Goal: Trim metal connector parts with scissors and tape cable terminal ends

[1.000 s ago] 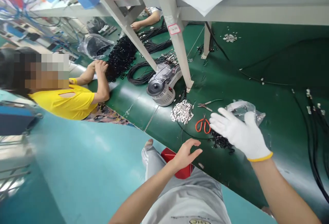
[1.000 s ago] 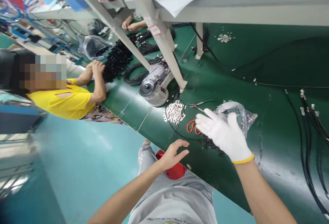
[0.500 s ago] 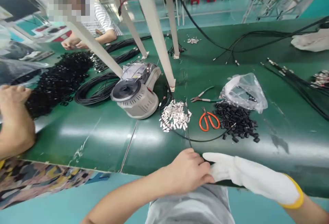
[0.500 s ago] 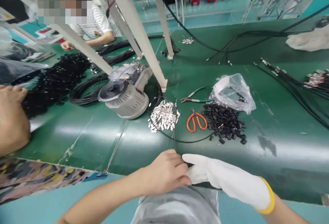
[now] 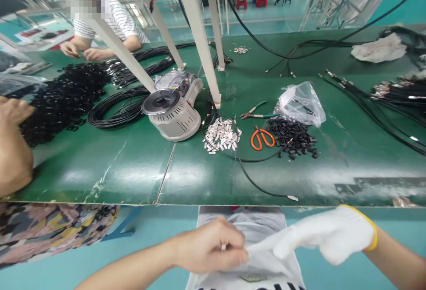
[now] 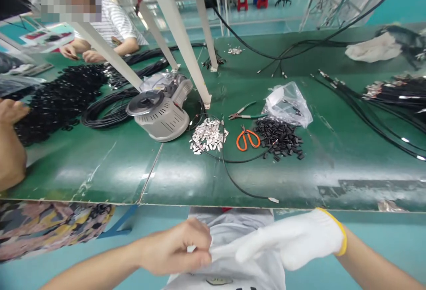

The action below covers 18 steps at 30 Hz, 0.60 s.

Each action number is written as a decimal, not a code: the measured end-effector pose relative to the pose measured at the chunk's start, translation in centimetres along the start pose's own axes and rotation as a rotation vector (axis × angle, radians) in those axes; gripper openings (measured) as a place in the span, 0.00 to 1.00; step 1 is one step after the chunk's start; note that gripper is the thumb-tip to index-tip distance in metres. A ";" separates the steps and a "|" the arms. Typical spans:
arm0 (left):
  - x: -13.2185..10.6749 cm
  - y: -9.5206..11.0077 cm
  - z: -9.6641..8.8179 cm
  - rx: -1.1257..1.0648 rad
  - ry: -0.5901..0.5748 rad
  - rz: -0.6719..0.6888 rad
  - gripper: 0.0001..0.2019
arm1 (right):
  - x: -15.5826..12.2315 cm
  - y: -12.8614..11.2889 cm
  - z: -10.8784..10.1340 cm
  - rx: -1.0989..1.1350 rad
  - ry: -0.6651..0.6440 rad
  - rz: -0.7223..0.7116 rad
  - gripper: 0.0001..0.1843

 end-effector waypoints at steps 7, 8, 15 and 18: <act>3.2 -0.1 -0.2 0.358 0.188 -0.001 0.27 | 1.5 -0.4 1.2 -0.014 0.117 -0.242 0.34; 3.3 -0.3 0.1 0.409 0.173 0.001 0.24 | 1.9 -0.3 1.6 -0.039 0.119 -0.241 0.34; -0.1 -2.1 1.0 0.395 -0.042 0.047 0.21 | 0.8 1.4 2.7 0.143 0.035 -0.101 0.33; -0.2 -2.2 0.6 0.382 -0.033 0.022 0.23 | 1.0 3.0 2.4 0.022 0.070 -0.047 0.29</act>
Point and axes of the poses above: each hand's wrist, its own x-axis towards the middle knuckle, its own z-axis out of the palm, y = z × x, the point moved 8 cm from there along x, towards the middle knuckle, and after that the axes turned 11 degrees about -x, right-handed, at the moved point
